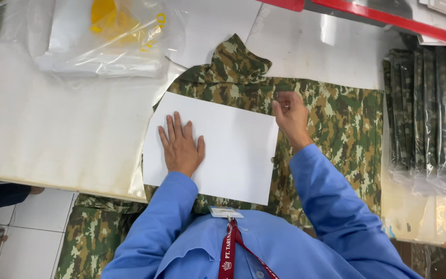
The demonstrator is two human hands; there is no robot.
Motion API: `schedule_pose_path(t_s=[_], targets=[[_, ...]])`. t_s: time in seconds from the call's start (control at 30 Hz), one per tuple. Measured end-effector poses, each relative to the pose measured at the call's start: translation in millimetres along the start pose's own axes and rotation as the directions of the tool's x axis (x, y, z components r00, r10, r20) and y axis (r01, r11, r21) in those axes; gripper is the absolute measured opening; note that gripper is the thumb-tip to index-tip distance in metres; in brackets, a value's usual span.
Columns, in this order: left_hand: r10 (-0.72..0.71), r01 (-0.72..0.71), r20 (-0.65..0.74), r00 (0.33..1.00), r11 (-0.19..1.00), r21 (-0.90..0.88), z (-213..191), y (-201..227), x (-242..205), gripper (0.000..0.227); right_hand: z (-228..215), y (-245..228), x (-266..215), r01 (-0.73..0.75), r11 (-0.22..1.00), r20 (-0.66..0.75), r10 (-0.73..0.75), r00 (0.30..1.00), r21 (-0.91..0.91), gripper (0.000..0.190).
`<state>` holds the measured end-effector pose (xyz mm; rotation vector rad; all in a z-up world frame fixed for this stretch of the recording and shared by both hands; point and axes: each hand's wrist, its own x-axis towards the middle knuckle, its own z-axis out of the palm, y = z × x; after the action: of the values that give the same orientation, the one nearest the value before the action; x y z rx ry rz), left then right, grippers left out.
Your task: The person picks up a camouflage-pattern shirt, lays it flat on a table, places a white cardboard insert on it, and folds the shirt around the insert. The person then slides the folded shirt into a clear plastic bag and seals it.
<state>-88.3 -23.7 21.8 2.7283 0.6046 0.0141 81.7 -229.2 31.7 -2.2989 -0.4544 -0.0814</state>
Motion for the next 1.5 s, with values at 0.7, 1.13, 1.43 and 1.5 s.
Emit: schedule_pose_path(t_s=[0.7,1.13,1.43,1.5], targets=[[-0.035,0.033,0.024,0.999,0.997,0.069,15,-5,11,0.046,74,-54,105,0.697,0.627,0.438,-0.549,0.712,-0.348,0.01],[0.067,-0.097,-0.237,0.969,0.988,-0.116,26,1,0,0.06,58,-60,-78,0.543,0.796,0.636,-0.569,0.52,0.268,0.017],[0.451,-0.387,-0.48,0.752,0.892,0.233,50,-17,-4,0.007,-38,21,22,0.294,0.897,0.439,-0.422,0.793,0.331,0.027],[0.433,-0.365,-0.529,0.73,0.901,0.235,37,-6,-5,0.03,-86,61,58,-0.098,0.956,0.213,0.16,0.964,-0.276,0.062]])
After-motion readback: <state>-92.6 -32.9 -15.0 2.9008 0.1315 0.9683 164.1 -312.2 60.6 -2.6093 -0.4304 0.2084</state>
